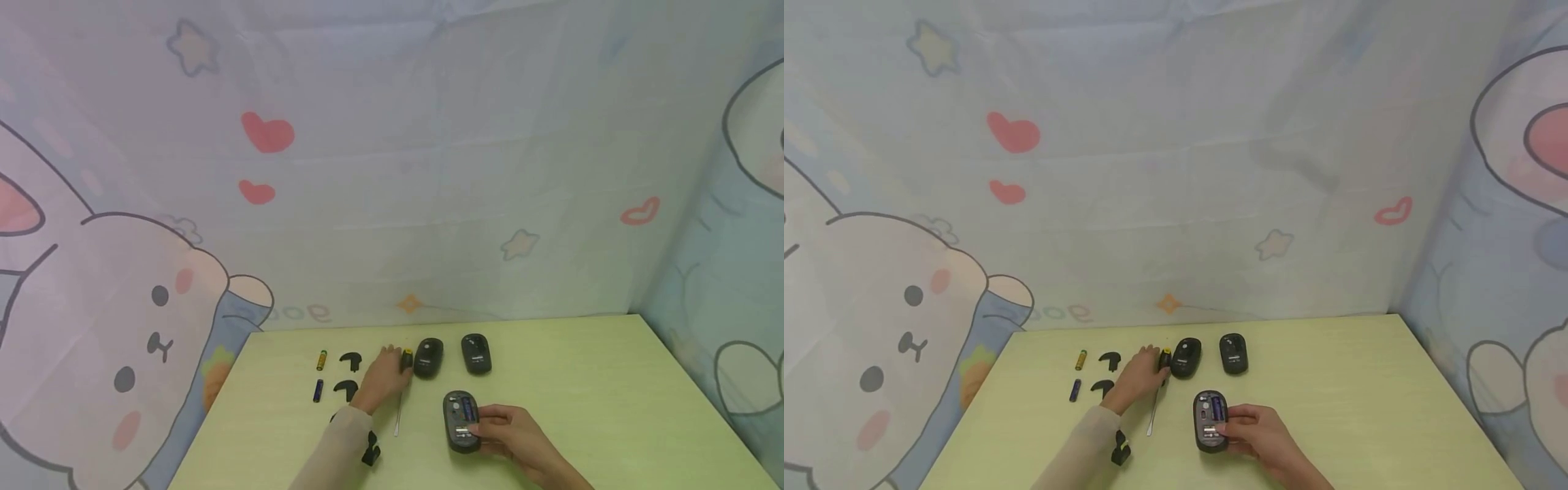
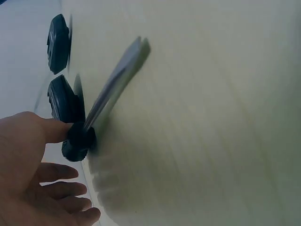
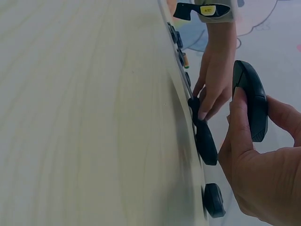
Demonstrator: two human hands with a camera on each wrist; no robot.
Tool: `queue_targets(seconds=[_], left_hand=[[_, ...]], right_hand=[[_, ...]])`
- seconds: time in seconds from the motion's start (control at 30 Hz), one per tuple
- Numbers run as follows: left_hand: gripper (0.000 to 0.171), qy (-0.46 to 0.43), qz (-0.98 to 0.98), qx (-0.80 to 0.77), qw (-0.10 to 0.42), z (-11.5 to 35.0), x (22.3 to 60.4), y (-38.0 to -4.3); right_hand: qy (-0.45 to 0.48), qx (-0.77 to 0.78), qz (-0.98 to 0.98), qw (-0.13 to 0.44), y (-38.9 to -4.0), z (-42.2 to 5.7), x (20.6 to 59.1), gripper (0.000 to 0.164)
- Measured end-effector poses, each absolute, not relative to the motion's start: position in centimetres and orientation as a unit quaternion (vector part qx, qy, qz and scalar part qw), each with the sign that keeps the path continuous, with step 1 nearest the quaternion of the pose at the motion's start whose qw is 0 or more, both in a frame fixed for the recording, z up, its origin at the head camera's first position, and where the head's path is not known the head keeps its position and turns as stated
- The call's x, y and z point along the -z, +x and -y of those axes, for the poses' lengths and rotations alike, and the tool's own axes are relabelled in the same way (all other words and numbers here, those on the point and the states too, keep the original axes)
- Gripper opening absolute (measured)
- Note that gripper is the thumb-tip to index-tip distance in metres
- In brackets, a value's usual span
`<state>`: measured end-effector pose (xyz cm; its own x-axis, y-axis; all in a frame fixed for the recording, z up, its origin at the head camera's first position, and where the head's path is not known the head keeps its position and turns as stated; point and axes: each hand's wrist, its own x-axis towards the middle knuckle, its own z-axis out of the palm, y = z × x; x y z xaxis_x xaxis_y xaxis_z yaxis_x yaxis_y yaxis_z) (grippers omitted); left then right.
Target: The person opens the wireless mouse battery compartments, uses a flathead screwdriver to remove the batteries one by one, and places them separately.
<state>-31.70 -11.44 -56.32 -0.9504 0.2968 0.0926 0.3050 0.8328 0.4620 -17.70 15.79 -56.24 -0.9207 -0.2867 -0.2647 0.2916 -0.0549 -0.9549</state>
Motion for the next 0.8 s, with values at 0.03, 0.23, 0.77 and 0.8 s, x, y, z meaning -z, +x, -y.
queue_targets(seconds=[0.03, 0.23, 0.77, 0.8], left_hand=[[0.057, -0.157, 0.957, 0.245, 0.001, 11.47, 56.34, -31.71], [0.058, -0.150, 0.955, 0.255, -0.014, 11.46, 56.36, -31.68], [0.024, -0.117, 0.955, 0.270, 0.039, 10.66, 56.65, -31.14], [0.024, -0.111, 0.954, 0.275, 0.045, 10.60, 56.47, -31.10]], right_hand=[[0.001, 0.726, -0.658, 0.200, -17.72, -15.79, 56.26, 0.065], [0.009, 0.722, -0.663, 0.198, -17.79, -15.81, 56.02, 0.066], [0.007, 0.722, -0.661, 0.202, -17.72, -15.78, 56.30, 0.065], [0.008, 0.721, -0.663, 0.203, -17.77, -15.80, 56.25, 0.065]])
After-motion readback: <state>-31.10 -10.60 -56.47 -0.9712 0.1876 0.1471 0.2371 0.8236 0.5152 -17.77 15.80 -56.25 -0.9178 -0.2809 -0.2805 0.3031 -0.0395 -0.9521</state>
